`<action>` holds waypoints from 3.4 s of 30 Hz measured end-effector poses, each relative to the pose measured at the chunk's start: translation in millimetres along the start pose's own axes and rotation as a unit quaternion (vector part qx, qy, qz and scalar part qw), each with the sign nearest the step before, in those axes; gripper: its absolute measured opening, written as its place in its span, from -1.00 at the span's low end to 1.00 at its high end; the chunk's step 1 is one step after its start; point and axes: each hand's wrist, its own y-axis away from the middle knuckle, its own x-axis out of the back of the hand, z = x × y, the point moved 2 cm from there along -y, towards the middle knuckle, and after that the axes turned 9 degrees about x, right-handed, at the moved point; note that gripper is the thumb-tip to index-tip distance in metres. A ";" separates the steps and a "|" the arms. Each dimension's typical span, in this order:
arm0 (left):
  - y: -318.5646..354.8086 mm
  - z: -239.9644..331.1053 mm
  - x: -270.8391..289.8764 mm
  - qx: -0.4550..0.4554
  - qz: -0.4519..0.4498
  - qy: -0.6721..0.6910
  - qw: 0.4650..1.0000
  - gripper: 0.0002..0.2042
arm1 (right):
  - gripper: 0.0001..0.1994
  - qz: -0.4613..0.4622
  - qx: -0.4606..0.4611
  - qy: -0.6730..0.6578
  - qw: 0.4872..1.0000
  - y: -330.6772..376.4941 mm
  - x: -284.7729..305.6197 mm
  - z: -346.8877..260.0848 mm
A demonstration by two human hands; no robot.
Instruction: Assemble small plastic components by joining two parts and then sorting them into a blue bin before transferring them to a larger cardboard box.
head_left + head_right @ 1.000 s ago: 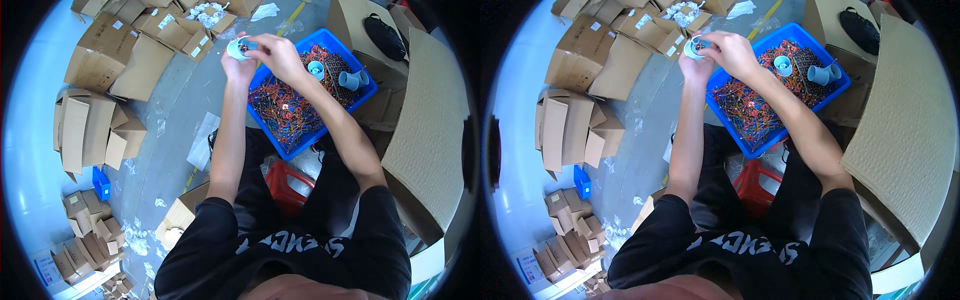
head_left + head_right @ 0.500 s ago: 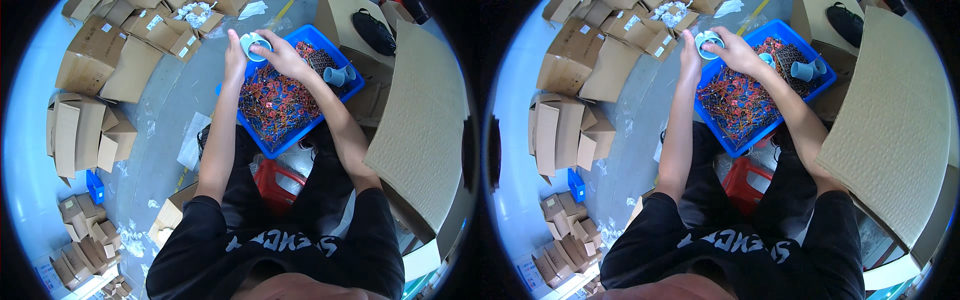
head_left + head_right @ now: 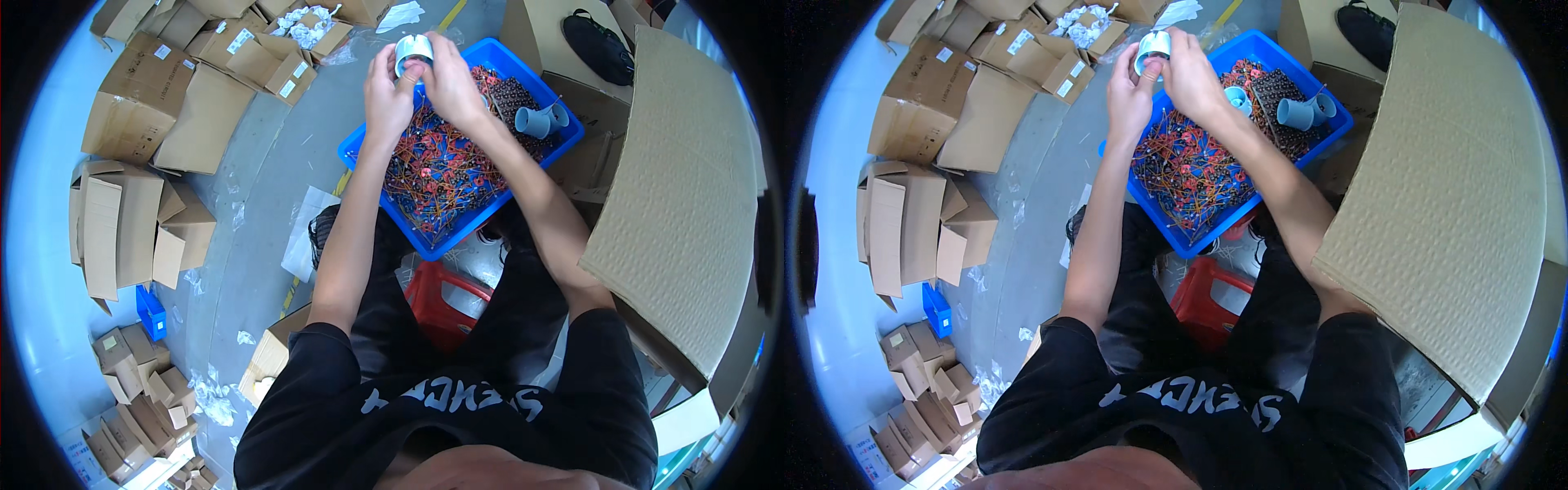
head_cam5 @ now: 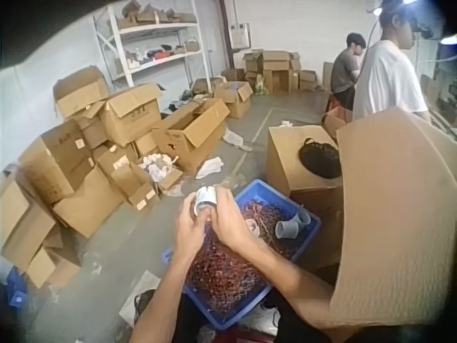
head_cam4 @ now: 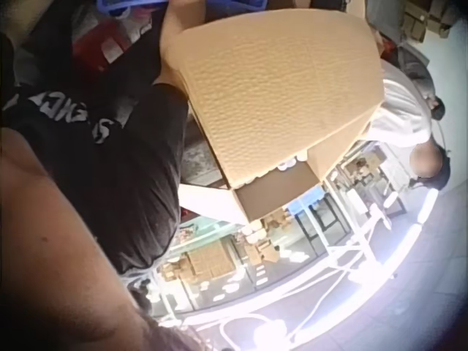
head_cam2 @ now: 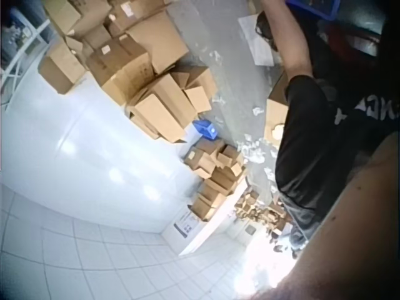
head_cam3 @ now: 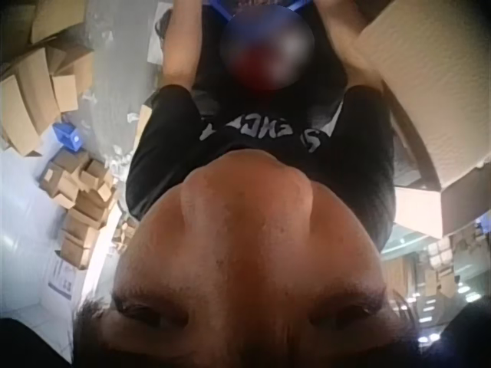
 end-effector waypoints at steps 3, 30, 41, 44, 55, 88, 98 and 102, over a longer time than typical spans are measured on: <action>1.4 -3.9 1.8 0.020 0.021 -0.028 0.999 -0.49 | -0.56 0.004 -0.053 -0.007 0.999 3.9 -15.8 0.3; -11.3 -13.4 31.7 0.100 -0.053 0.185 0.976 -0.88 | -0.52 -0.164 -0.014 -0.167 0.972 -7.7 10.4 12.6; 11.9 -10.9 -6.2 -0.013 -0.172 -0.094 0.981 -0.86 | -0.62 -0.094 -0.080 -0.059 0.991 17.7 44.8 67.2; 17.4 -12.0 -22.0 0.004 -0.253 -0.133 0.958 -0.84 | -0.81 -0.021 -0.079 -0.060 0.995 29.8 60.9 107.0; 22.8 -64.6 -8.8 0.142 -0.397 -0.411 0.808 -0.75 | -0.47 -0.078 -0.142 0.417 0.894 74.6 74.5 179.2; -9.4 -52.0 74.7 0.254 0.022 0.366 0.895 -0.57 | -0.76 -0.580 -0.046 0.194 0.790 69.1 -80.7 57.0; -13.1 -53.3 79.4 0.234 -0.011 0.366 0.901 -0.59 | -0.81 -0.506 0.003 0.055 0.861 42.3 -42.6 52.7; -5.2 -46.1 74.4 0.236 0.004 0.371 0.898 -0.57 | -0.82 -0.447 -0.039 0.026 0.893 26.3 -8.1 32.3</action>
